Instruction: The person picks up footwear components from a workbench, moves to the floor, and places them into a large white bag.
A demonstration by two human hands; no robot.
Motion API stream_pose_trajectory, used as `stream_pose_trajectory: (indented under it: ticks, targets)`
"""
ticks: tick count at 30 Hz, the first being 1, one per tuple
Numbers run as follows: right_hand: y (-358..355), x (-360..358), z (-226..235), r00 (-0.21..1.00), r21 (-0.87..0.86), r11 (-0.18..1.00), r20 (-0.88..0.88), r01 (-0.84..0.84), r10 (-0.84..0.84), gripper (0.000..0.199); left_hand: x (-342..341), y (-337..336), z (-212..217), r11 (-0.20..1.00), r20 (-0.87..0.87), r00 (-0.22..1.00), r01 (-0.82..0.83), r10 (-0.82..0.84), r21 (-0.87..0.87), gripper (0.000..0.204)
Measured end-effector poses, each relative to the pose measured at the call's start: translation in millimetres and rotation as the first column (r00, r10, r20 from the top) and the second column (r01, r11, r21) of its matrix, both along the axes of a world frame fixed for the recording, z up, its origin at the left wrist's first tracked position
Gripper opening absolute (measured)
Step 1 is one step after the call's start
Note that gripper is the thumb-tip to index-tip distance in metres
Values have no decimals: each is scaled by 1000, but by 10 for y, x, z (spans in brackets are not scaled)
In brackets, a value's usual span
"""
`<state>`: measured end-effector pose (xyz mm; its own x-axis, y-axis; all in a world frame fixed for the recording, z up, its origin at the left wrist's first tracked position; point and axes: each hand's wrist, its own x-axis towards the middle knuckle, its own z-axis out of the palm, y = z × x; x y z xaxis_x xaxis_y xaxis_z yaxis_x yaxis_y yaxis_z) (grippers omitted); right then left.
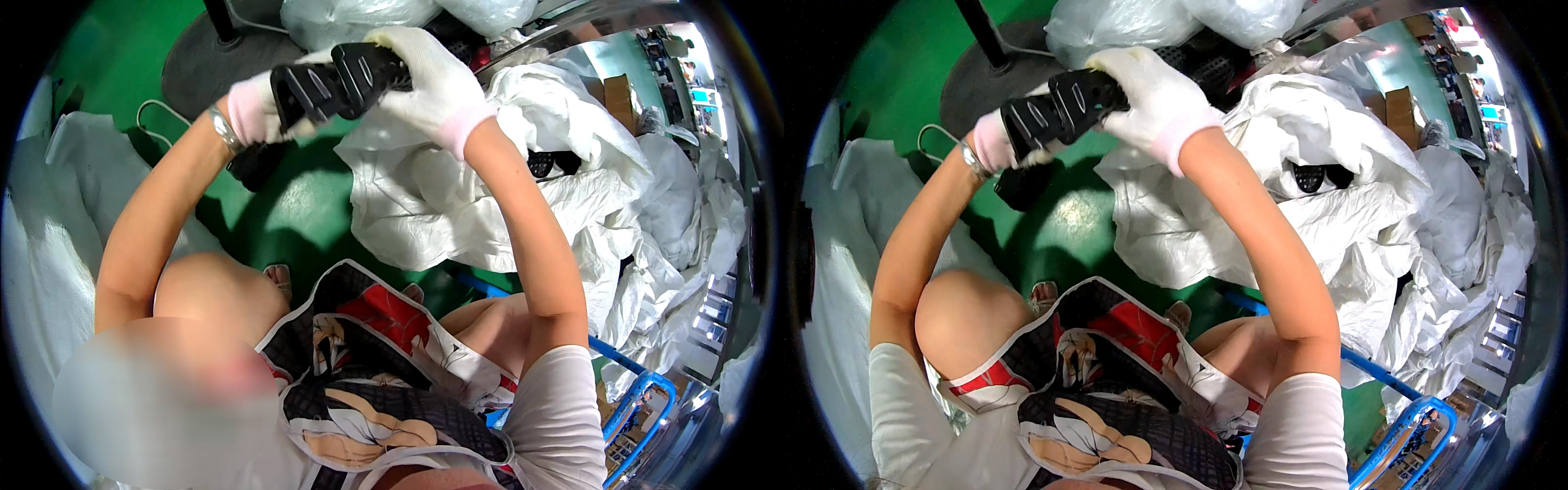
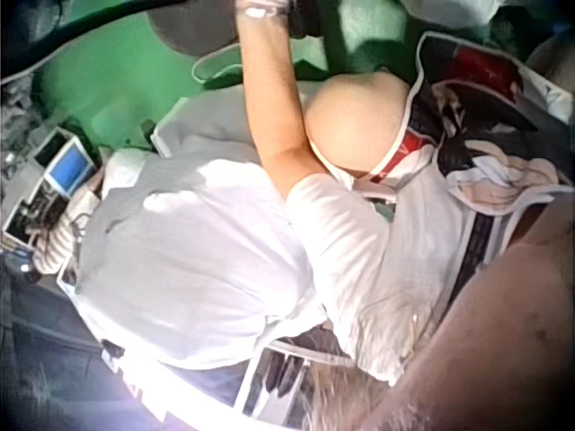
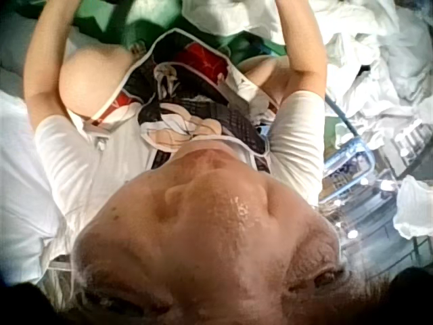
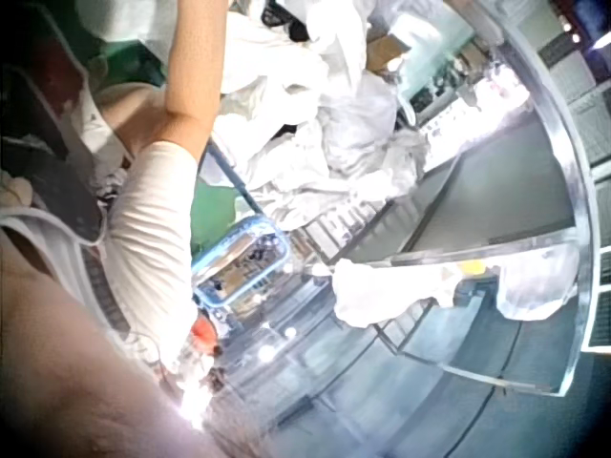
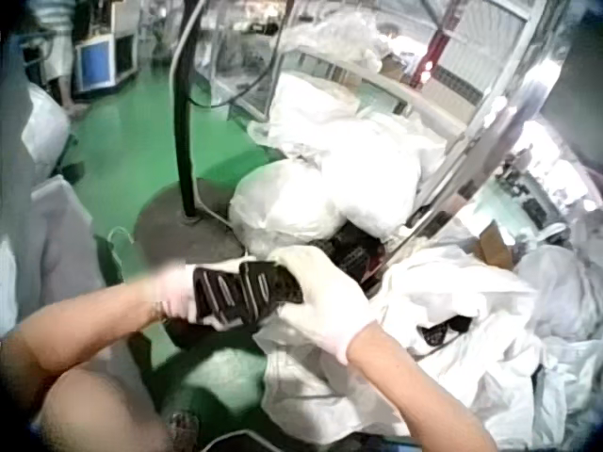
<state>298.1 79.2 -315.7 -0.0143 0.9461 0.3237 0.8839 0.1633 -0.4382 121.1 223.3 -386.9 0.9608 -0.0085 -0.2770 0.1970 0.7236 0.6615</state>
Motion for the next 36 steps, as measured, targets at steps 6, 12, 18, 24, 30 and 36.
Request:
stream_pose_trajectory:
  ticks: [6, 12, 18, 24, 30, 36]
  targets:
    - [42, 202, -312, 934, -525, 836, -355, -160, -44, 56, -457, 277, -216, 940, -6, 962, -265, 272, 217, 42]
    - [-31, 170, -851, 847, -638, 736, -502, -229, -172, 56, -447, -39, -109, 874, -5, 999, -42, 51, 485, 41]
    - [67, -59, -875, 789, -633, 616, -614, -469, -30, 45, -407, -287, -273, 731, 51, 998, -3, -44, 682, 39]
    - [8, -173, -1069, 85, -387, 768, -911, -510, -403, 41, -611, -118, -585, 953, -10, 999, -28, 33, 303, 36]
    - [77, -265, -1240, 556, -644, 718, -710, -265, -432, 42, -979, 447, -499, 801, -80, 940, -235, 331, 551, 31]
    - [205, -432, -2064, 869, -709, 662, -461, -241, -178, 40, -967, 393, -822, 691, -171, 877, -220, 449, 688, 44]
